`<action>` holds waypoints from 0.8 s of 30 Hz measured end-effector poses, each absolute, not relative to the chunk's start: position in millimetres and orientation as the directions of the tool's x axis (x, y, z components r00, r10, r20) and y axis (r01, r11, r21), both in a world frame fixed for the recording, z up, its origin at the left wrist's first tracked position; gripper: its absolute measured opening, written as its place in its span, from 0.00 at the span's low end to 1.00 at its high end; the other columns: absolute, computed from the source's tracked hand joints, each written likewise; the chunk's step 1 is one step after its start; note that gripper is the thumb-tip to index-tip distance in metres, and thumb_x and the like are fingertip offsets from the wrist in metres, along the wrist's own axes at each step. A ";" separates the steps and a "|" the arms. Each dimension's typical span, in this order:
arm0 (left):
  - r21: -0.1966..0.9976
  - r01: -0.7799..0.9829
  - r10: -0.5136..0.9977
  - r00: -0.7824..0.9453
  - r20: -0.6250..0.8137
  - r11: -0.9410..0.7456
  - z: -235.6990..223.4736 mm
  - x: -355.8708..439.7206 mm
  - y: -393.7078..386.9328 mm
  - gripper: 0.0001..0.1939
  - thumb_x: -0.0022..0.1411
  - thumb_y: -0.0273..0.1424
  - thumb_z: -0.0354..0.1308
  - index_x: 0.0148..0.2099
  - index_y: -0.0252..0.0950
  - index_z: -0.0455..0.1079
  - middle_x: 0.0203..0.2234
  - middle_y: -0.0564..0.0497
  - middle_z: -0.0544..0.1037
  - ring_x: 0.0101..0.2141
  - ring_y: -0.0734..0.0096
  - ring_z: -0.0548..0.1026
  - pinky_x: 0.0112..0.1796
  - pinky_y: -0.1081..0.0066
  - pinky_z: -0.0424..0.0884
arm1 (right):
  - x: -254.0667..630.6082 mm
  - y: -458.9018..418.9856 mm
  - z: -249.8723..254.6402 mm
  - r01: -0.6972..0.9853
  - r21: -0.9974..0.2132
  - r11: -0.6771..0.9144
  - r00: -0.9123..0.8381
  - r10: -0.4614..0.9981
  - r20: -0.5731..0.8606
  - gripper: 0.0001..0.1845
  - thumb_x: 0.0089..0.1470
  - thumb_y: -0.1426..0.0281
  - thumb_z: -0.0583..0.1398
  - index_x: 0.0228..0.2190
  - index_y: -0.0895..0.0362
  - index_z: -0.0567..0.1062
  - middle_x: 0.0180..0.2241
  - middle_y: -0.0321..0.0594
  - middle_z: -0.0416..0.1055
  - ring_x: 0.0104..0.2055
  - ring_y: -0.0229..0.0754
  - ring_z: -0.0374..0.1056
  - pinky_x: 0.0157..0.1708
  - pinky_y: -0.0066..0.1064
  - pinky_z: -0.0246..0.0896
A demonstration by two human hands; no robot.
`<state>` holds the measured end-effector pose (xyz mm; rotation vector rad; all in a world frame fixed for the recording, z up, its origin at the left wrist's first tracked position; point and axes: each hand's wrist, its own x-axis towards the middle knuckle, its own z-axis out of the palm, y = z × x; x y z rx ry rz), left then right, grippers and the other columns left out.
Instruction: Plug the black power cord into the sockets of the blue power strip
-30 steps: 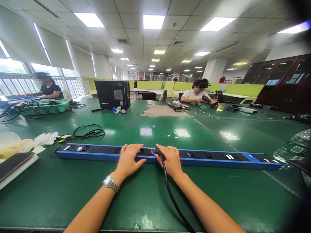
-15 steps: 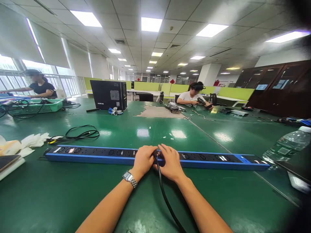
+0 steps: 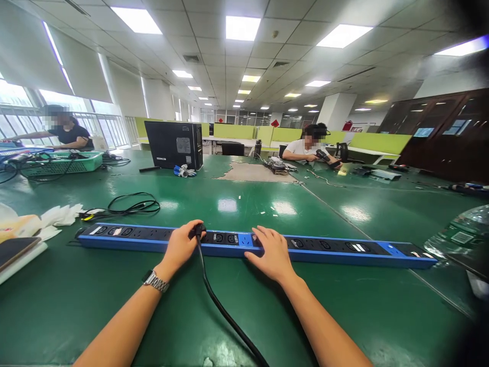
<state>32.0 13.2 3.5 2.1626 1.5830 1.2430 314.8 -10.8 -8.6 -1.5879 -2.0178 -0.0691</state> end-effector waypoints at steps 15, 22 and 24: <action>0.369 0.775 0.813 0.301 0.498 -0.513 4.9 26.2 9.6 0.20 0.61 0.37 0.57 0.55 0.41 0.70 0.46 0.47 0.79 0.48 0.59 0.74 0.52 0.59 0.67 | 307.9 -13.8 -9.1 0.896 -0.320 0.306 -0.115 0.858 0.500 0.29 0.48 0.59 0.63 0.52 0.52 0.71 0.57 0.44 0.67 0.58 0.54 0.58 0.57 0.53 0.49; 0.236 0.891 0.847 0.244 0.472 -0.388 2.8 25.7 5.9 0.43 0.52 0.40 0.65 0.66 0.38 0.53 0.50 0.42 0.76 0.52 0.54 0.71 0.56 0.54 0.59 | 235.7 -12.8 6.6 0.819 -0.343 0.460 -0.242 0.819 0.520 0.27 0.52 0.61 0.61 0.53 0.54 0.70 0.52 0.45 0.71 0.54 0.52 0.61 0.56 0.48 0.52; 0.204 0.902 0.848 0.251 0.466 -0.379 2.6 27.1 4.7 0.39 0.53 0.35 0.63 0.66 0.38 0.54 0.48 0.43 0.77 0.51 0.56 0.73 0.55 0.56 0.61 | 210.8 -7.8 9.8 0.801 -0.344 0.491 -0.273 0.809 0.520 0.27 0.52 0.62 0.61 0.54 0.54 0.69 0.51 0.45 0.71 0.53 0.51 0.61 0.55 0.47 0.54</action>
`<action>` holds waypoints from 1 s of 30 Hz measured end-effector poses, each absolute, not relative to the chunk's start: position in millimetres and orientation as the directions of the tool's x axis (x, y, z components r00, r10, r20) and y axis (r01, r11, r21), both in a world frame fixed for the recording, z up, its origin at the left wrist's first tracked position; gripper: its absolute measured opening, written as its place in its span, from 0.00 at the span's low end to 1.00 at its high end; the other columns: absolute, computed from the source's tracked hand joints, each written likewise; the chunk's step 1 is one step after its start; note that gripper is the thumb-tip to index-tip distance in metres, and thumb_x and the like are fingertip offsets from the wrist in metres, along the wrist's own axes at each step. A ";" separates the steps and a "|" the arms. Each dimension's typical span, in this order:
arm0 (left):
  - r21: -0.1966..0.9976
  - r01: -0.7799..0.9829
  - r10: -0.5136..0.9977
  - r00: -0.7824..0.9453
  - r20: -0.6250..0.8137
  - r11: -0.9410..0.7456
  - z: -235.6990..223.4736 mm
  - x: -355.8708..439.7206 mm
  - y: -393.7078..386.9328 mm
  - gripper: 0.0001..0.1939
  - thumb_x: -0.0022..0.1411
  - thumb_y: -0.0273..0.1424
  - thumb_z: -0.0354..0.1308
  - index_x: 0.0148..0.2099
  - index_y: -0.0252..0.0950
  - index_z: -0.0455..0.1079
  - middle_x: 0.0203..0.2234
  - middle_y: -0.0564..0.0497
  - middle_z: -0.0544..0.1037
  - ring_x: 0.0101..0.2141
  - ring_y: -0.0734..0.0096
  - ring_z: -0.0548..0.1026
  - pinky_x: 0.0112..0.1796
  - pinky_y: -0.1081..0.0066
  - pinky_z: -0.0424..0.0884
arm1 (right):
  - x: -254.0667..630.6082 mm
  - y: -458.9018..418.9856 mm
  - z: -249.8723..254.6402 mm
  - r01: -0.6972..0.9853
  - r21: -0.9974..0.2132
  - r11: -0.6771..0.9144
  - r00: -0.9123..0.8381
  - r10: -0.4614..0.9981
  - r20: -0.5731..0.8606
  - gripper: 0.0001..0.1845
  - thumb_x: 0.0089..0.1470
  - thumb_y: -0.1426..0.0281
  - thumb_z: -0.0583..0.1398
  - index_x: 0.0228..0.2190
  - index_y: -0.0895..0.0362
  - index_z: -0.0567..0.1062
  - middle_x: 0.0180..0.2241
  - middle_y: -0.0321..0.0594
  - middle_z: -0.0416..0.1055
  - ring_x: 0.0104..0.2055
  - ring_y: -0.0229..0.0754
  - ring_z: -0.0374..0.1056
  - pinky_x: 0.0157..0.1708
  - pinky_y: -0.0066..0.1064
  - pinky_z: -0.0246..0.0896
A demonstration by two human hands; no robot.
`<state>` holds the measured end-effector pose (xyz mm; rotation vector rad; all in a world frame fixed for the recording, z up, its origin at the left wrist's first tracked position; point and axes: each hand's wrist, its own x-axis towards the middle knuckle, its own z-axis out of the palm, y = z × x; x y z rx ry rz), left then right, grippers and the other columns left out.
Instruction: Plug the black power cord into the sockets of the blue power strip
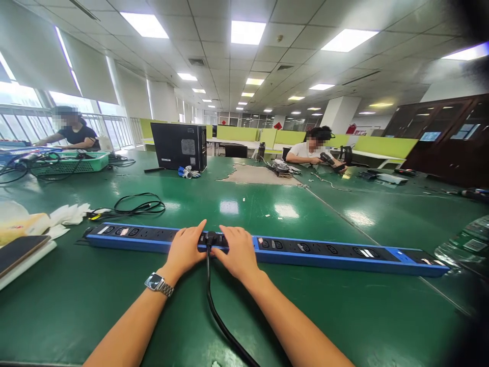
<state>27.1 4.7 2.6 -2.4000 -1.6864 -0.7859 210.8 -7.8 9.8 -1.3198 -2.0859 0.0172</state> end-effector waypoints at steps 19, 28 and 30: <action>0.239 0.909 0.873 0.213 0.438 -0.342 3.1 27.0 5.4 0.45 0.48 0.43 0.69 0.65 0.40 0.56 0.48 0.44 0.77 0.49 0.53 0.73 0.53 0.56 0.63 | 387.7 -3.2 8.1 0.739 -0.595 0.317 0.166 0.770 0.616 0.24 0.53 0.50 0.56 0.42 0.54 0.76 0.39 0.44 0.77 0.41 0.48 0.72 0.44 0.40 0.65; 0.236 0.910 0.872 0.213 0.440 -0.341 3.1 26.1 5.6 0.45 0.48 0.44 0.69 0.64 0.39 0.57 0.49 0.44 0.77 0.50 0.52 0.72 0.53 0.56 0.64 | 405.4 -3.4 -6.9 0.795 -0.491 0.357 -0.022 0.825 0.564 0.21 0.55 0.54 0.56 0.43 0.54 0.75 0.39 0.43 0.77 0.40 0.47 0.71 0.44 0.39 0.65; 0.230 0.910 0.868 0.218 0.446 -0.346 2.9 25.7 6.0 0.44 0.48 0.44 0.69 0.64 0.39 0.57 0.49 0.44 0.77 0.50 0.52 0.72 0.53 0.55 0.64 | 404.5 0.0 -2.6 0.814 -0.452 0.365 -0.054 0.822 0.567 0.19 0.56 0.55 0.56 0.42 0.54 0.75 0.39 0.43 0.77 0.41 0.47 0.70 0.44 0.40 0.65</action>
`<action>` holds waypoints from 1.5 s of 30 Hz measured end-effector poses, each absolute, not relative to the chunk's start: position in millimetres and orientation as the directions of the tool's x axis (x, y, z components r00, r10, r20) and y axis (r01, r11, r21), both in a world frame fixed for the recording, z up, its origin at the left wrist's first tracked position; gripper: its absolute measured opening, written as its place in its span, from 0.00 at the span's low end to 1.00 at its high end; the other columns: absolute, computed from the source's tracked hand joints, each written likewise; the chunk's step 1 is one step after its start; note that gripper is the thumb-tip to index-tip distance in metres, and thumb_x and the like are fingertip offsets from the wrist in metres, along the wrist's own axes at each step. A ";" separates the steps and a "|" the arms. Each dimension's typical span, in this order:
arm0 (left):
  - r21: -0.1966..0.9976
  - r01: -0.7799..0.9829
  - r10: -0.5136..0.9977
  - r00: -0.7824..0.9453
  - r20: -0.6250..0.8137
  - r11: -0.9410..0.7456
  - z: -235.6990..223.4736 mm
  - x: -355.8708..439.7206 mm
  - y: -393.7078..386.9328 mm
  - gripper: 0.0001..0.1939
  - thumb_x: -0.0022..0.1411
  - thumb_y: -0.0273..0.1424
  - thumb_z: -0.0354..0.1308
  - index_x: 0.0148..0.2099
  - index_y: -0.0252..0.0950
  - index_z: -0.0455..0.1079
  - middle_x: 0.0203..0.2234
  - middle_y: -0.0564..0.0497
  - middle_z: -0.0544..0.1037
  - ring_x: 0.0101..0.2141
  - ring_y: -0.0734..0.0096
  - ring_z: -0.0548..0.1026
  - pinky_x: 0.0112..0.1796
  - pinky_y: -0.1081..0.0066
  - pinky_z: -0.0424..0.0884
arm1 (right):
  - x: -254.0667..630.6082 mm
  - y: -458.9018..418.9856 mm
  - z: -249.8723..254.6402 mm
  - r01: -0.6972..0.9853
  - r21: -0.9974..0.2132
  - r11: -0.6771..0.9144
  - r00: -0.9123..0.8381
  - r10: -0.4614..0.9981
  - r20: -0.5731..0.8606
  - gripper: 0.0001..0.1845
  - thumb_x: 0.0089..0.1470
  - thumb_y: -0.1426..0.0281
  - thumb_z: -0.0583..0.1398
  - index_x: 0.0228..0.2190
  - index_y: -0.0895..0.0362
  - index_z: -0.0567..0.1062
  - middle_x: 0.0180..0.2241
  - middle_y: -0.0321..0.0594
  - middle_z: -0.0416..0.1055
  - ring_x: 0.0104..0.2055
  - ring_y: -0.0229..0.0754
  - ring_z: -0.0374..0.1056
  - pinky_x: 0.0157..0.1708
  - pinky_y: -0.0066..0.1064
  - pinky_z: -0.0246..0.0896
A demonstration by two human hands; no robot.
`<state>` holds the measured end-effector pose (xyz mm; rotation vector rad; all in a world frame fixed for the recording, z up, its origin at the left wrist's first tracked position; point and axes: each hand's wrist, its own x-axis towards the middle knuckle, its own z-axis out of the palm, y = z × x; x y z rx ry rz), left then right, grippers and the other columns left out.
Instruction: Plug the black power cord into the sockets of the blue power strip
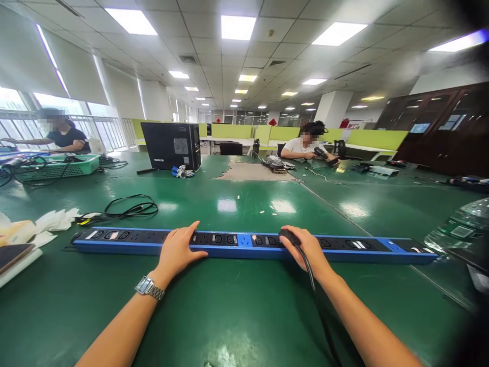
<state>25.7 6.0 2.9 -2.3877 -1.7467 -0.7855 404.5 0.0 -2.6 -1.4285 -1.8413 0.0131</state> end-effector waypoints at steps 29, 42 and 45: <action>0.450 0.582 0.730 0.459 0.506 -0.678 27.0 179.8 2.4 0.21 0.56 0.36 0.65 0.52 0.38 0.72 0.44 0.46 0.79 0.45 0.58 0.75 0.48 0.59 0.69 | 420.3 1.2 1.5 0.822 -0.455 0.342 -0.083 0.863 0.498 0.20 0.56 0.54 0.56 0.42 0.51 0.76 0.33 0.40 0.76 0.35 0.45 0.71 0.39 0.37 0.67; 0.379 0.593 0.702 0.563 0.435 -0.710 27.9 225.3 9.2 0.28 0.58 0.36 0.63 0.59 0.38 0.65 0.49 0.45 0.77 0.50 0.56 0.72 0.50 0.57 0.67 | 430.4 -13.4 -28.9 0.942 -0.215 0.257 -0.094 0.820 0.565 0.41 0.50 0.50 0.60 0.61 0.54 0.60 0.52 0.49 0.70 0.53 0.55 0.64 0.54 0.53 0.55; 0.305 0.597 0.669 0.625 0.402 -0.742 25.6 245.8 15.9 0.25 0.59 0.33 0.62 0.58 0.39 0.66 0.47 0.45 0.78 0.49 0.56 0.72 0.50 0.56 0.66 | 431.8 -17.3 -34.5 0.971 -0.168 0.167 -0.051 0.840 0.540 0.39 0.49 0.50 0.60 0.59 0.54 0.62 0.58 0.50 0.64 0.58 0.58 0.59 0.55 0.54 0.53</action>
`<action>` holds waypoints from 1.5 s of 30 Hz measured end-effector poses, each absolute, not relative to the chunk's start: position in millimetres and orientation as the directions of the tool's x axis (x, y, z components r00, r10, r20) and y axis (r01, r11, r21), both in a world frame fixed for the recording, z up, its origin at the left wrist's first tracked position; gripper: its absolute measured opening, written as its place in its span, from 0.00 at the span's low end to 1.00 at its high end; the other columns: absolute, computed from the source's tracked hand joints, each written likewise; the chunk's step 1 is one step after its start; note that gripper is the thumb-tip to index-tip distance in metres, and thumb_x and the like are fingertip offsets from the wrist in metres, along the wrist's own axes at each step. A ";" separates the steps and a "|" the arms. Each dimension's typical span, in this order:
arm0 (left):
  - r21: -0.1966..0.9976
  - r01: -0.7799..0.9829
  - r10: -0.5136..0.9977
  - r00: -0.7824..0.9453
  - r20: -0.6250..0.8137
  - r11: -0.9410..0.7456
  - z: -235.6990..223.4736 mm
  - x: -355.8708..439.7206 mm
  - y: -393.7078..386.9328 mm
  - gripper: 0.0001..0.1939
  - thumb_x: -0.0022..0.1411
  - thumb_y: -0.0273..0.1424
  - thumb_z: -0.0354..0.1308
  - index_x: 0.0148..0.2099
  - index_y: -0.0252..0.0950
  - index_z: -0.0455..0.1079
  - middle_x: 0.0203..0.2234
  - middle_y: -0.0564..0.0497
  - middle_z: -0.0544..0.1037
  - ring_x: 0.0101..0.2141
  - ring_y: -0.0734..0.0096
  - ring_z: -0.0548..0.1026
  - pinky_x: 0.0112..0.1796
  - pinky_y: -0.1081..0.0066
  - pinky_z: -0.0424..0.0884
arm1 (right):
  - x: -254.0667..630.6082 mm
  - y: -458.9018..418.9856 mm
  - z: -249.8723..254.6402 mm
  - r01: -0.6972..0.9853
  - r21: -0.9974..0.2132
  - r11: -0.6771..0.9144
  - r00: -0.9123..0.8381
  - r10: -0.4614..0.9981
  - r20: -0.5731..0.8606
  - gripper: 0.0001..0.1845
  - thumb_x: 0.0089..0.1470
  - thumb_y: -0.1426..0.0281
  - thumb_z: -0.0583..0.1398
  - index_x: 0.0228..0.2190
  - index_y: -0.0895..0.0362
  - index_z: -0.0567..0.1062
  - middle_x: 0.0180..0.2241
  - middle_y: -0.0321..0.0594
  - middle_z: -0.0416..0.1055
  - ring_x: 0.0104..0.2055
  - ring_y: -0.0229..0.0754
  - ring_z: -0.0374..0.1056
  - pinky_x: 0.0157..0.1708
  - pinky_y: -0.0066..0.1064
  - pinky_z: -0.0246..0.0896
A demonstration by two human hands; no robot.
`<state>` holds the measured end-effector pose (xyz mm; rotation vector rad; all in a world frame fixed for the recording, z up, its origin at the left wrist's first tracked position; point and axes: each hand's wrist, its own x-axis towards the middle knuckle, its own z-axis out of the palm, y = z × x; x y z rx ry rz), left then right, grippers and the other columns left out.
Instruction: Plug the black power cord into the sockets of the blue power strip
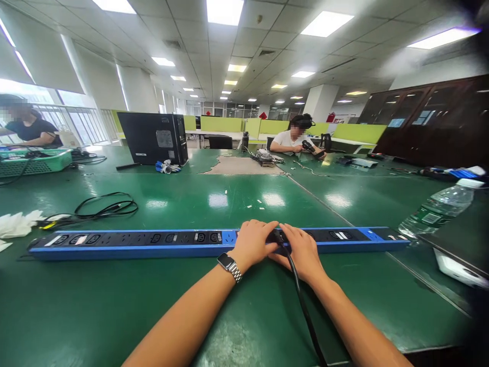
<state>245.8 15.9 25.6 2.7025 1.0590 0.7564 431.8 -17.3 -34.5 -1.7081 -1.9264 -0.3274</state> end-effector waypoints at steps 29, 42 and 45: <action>0.511 0.549 0.746 0.411 0.523 -0.661 10.5 138.4 19.8 0.20 0.58 0.22 0.56 0.51 0.45 0.74 0.42 0.52 0.80 0.44 0.65 0.75 0.48 0.63 0.71 | 427.5 -14.5 -39.6 0.980 -0.177 0.094 0.011 0.858 0.514 0.39 0.44 0.47 0.62 0.55 0.50 0.67 0.59 0.46 0.64 0.60 0.58 0.57 0.57 0.54 0.50; 0.209 0.842 0.817 0.373 0.440 -0.498 9.6 114.9 10.4 0.45 0.52 0.44 0.68 0.66 0.38 0.54 0.52 0.40 0.74 0.53 0.50 0.69 0.54 0.52 0.61 | 396.8 -15.2 -20.7 0.925 -0.364 0.107 0.079 0.884 0.461 0.33 0.46 0.48 0.61 0.53 0.48 0.70 0.59 0.44 0.64 0.61 0.57 0.57 0.57 0.58 0.48; 0.168 0.854 0.819 0.390 0.421 -0.493 5.3 111.0 8.7 0.41 0.53 0.45 0.67 0.64 0.39 0.57 0.52 0.41 0.75 0.52 0.51 0.71 0.54 0.52 0.60 | 350.7 -10.1 -12.7 0.882 -0.385 0.272 -0.051 0.867 0.495 0.33 0.46 0.50 0.63 0.53 0.47 0.71 0.59 0.44 0.64 0.61 0.56 0.56 0.58 0.56 0.50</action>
